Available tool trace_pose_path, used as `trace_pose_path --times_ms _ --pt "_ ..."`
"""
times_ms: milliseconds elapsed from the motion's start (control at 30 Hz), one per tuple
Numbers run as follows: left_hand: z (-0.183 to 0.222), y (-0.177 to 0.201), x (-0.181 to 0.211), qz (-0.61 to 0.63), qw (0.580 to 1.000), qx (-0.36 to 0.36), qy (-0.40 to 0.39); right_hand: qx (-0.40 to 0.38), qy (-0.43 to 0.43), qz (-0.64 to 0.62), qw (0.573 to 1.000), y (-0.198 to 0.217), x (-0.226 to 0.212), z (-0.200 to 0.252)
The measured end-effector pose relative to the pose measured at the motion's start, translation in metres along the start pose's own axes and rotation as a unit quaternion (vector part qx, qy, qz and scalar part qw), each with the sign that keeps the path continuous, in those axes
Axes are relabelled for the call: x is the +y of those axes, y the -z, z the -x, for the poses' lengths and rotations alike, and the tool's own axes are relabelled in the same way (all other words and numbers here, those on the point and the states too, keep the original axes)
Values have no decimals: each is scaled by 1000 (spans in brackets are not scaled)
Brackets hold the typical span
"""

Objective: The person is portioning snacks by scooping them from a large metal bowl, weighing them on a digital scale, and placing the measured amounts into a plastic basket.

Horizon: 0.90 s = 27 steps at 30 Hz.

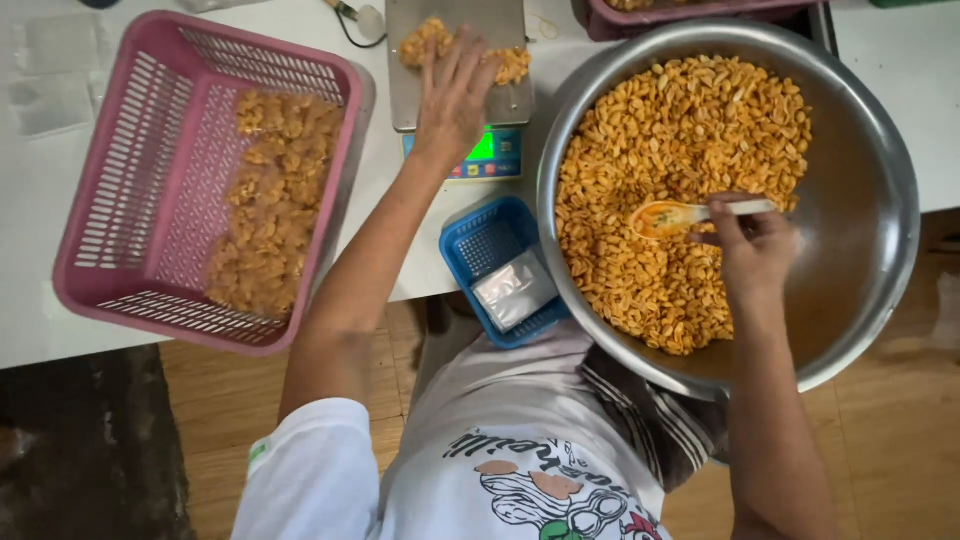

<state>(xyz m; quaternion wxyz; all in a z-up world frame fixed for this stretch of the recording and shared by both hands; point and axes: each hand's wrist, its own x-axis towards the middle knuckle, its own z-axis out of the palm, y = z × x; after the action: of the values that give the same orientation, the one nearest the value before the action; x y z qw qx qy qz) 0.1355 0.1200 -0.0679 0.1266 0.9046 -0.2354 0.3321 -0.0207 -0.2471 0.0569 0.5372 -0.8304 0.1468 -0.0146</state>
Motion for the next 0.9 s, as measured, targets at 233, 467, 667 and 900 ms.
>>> trace_pose_path --times_ms 233,467,667,900 --pt "-38 31 19 296 944 125 79 -9 84 -24 996 -7 4 -2" --pt "-14 -13 25 94 993 -69 -18 -22 91 -36 995 -11 20 -6" --pt "-31 -7 35 250 959 61 118 -2 102 -50 994 8 23 -3" --pt "-71 102 114 725 443 -248 465 34 206 -9 978 19 -16 4"
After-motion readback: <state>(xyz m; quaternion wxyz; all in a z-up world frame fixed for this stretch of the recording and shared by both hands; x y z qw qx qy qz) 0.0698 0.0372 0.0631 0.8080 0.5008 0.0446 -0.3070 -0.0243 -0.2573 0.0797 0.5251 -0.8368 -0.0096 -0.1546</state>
